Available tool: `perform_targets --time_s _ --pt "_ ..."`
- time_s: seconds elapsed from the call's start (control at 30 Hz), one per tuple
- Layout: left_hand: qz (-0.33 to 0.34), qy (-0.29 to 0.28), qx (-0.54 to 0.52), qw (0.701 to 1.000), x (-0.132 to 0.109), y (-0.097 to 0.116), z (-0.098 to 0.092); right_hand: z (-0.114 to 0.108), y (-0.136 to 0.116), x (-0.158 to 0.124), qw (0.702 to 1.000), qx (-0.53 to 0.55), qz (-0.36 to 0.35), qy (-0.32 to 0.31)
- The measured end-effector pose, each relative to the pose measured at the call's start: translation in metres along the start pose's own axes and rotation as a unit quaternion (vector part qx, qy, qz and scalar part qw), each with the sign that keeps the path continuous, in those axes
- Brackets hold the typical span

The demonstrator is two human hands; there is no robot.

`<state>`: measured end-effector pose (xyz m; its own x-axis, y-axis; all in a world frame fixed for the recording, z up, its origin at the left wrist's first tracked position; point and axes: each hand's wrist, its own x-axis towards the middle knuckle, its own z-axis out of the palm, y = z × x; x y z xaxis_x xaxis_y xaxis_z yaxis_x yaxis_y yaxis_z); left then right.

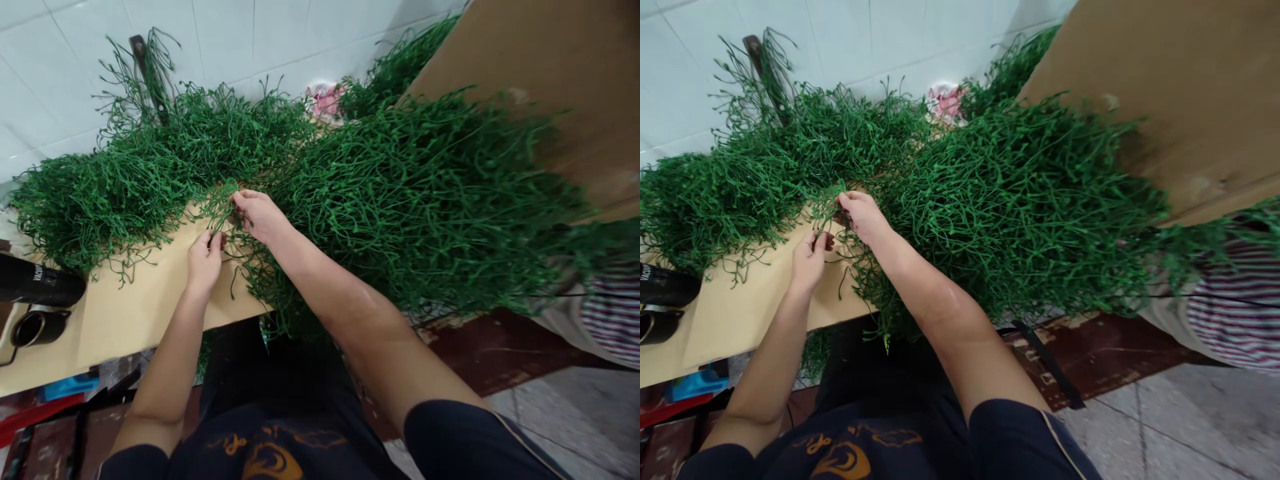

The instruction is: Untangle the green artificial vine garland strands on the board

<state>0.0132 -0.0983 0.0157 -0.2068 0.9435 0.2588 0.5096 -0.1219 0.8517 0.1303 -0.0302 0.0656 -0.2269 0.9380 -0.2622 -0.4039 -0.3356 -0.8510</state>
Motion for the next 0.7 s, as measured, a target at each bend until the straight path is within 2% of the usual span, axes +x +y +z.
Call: perform_targets --time_s 0.1,0.23,0.43,0.53,0.6,0.63,0.7 --pt "0.0 -0.043 -0.032 0.999 -0.006 0.004 0.001 -0.001 0.006 0.007 1.0 -0.003 -0.009 -0.007" --pt "0.021 -0.093 0.022 0.995 -0.018 0.01 0.006 0.0 0.017 0.022 0.998 -0.049 -0.022 0.012" --pt "0.019 -0.084 0.083 0.993 -0.025 0.015 0.011 0.005 0.031 0.041 0.983 -0.168 -0.056 0.055" --pt "0.024 -0.074 0.09 0.993 -0.03 0.024 0.01 0.003 0.034 0.05 0.979 -0.186 -0.068 0.047" --pt "0.077 -0.094 0.093 0.988 -0.039 0.035 0.009 -0.004 0.033 0.058 0.977 -0.184 -0.083 0.065" --pt "0.124 -0.119 0.09 0.981 -0.044 0.042 0.008 -0.008 0.032 0.062 0.975 -0.18 -0.09 0.091" --pt "0.239 -0.196 0.078 0.948 -0.052 0.055 0.004 -0.015 0.028 0.067 0.973 -0.175 -0.115 0.101"
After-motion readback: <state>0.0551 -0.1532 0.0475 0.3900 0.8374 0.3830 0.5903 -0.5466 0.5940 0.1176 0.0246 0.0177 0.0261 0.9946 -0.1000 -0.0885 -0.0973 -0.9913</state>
